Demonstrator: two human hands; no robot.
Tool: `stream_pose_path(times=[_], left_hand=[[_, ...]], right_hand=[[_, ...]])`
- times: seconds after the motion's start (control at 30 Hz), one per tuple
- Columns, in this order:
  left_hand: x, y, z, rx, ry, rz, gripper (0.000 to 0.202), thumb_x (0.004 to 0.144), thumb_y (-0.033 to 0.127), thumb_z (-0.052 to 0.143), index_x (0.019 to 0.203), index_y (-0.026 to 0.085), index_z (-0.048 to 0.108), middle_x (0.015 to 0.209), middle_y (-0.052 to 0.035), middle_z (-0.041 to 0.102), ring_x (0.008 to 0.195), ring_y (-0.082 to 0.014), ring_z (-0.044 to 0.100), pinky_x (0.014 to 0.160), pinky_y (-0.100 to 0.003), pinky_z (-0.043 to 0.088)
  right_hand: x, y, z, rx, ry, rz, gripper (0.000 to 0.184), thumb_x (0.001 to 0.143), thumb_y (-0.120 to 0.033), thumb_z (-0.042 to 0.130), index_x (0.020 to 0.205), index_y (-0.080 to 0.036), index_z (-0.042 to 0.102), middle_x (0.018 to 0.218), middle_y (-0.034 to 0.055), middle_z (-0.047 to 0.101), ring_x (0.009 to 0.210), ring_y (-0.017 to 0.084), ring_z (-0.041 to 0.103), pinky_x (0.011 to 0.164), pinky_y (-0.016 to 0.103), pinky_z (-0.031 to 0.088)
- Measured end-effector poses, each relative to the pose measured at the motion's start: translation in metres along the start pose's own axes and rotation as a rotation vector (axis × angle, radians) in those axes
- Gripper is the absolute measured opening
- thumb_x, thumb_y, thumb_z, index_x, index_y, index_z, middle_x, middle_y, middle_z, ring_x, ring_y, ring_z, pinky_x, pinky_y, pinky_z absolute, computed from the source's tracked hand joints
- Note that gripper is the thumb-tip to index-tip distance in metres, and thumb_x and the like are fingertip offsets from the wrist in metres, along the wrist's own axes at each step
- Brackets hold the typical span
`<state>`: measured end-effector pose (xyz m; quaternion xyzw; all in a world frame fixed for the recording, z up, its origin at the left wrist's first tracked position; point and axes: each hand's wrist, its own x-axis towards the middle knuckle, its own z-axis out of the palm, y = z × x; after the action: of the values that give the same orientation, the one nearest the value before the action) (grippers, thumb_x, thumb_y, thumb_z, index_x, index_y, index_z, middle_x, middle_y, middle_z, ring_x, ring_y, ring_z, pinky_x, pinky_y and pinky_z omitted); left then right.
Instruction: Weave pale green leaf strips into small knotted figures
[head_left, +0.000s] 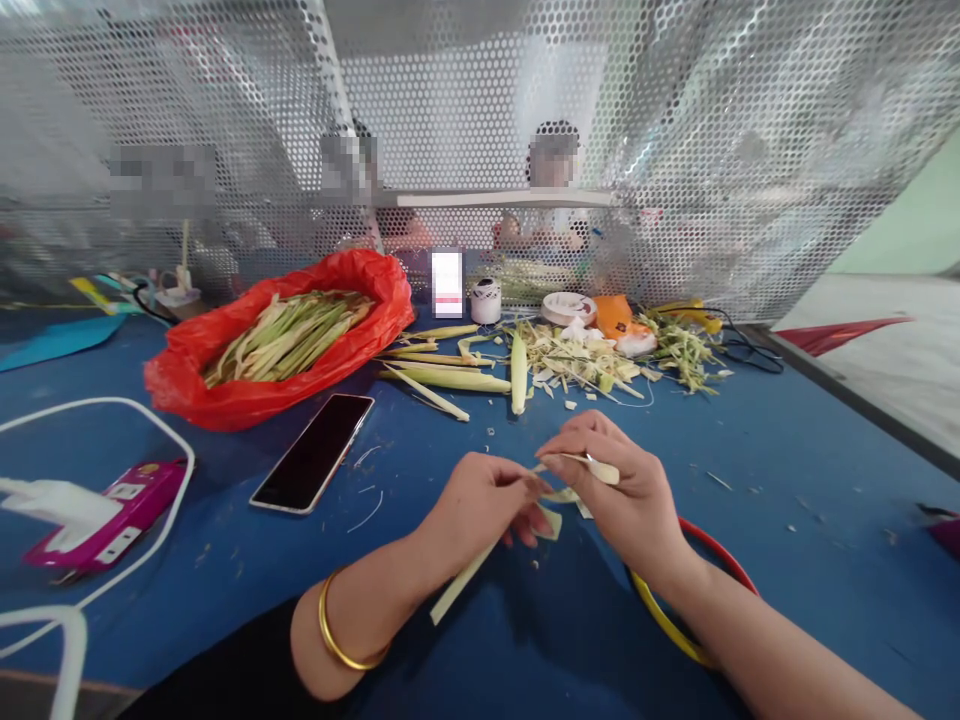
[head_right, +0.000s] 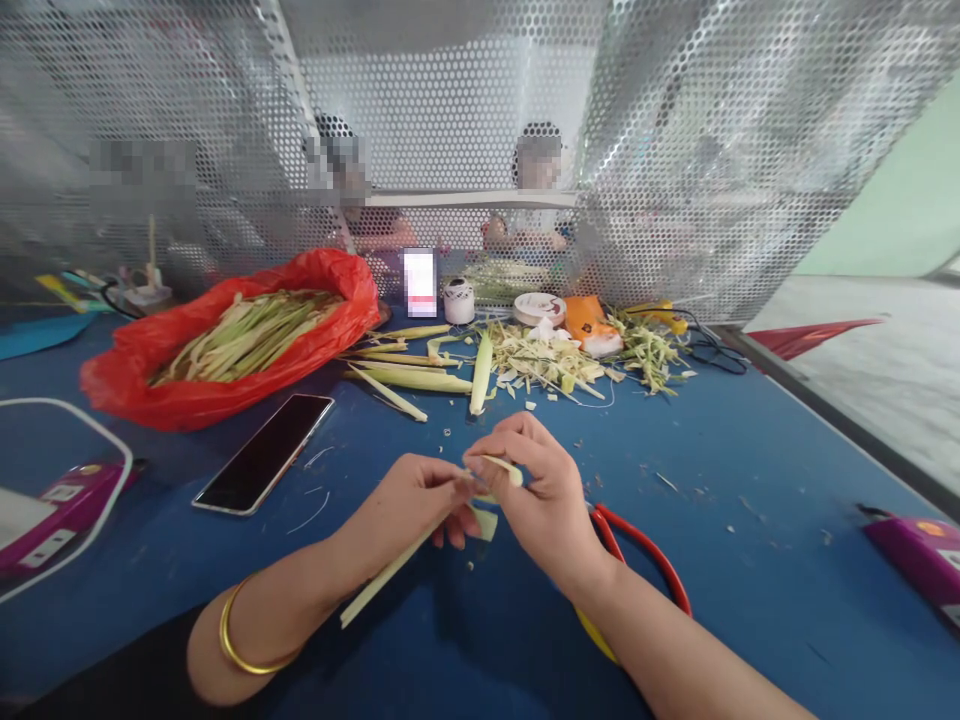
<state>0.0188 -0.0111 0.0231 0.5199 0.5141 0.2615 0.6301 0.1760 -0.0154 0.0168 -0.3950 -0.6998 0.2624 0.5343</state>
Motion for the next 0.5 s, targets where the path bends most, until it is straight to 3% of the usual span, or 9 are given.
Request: stream_pose_path(times=[0.13,0.23,0.3,0.4,0.5], left_hand=[[0.002,0.003,-0.005,-0.188,0.147,0.036,0.017,0.081,0.023,0.057,0.072,0.014,0.069,0.063,-0.0043,0.071,0.047,-0.0100,0.059,0.044,-0.019,0.040],[0.002,0.004,-0.007,-0.291,0.138,0.006,0.017,0.082,0.023,0.058,0.073,0.012,0.068,0.068,-0.0067,0.072,0.047,-0.0099,0.059,0.045,-0.019,0.041],[0.002,0.004,-0.008,-0.366,0.077,-0.040,0.018,0.082,0.026,0.062,0.080,0.011,0.070,0.069,-0.0077,0.072,0.049,-0.0104,0.060,0.045,-0.019,0.042],[0.001,0.005,-0.012,-0.454,-0.002,-0.067,0.022,0.083,0.029,0.064,0.091,0.010,0.071,0.070,-0.0078,0.072,0.051,-0.0106,0.061,0.046,-0.019,0.045],[-0.001,0.009,-0.019,-0.482,-0.005,-0.039,0.023,0.087,0.029,0.060,0.092,0.009,0.071,0.071,-0.0069,0.071,0.049,-0.0090,0.059,0.044,-0.017,0.045]], right_hand=[[-0.005,-0.004,0.001,-0.140,0.064,-0.187,0.015,0.087,-0.011,0.060,0.090,-0.023,0.068,0.082,0.0027,0.057,0.077,0.016,0.056,0.065,0.030,0.046],[-0.006,-0.005,0.001,-0.208,0.056,-0.230,0.016,0.088,-0.011,0.057,0.093,-0.023,0.067,0.086,0.0037,0.058,0.077,0.016,0.058,0.066,0.029,0.048],[-0.003,-0.002,0.001,-0.257,0.120,-0.149,0.019,0.090,-0.017,0.057,0.104,-0.025,0.066,0.097,0.0063,0.061,0.087,0.019,0.061,0.073,0.032,0.050],[0.002,0.005,-0.001,-0.276,0.193,0.098,0.044,0.089,-0.031,0.059,0.131,-0.024,0.052,0.121,0.0119,0.060,0.107,0.026,0.060,0.083,0.039,0.050],[0.005,0.007,-0.001,-0.209,-0.043,0.277,0.033,0.090,-0.038,0.055,0.118,-0.022,0.063,0.106,0.0090,0.070,0.099,0.025,0.065,0.082,0.037,0.050]])
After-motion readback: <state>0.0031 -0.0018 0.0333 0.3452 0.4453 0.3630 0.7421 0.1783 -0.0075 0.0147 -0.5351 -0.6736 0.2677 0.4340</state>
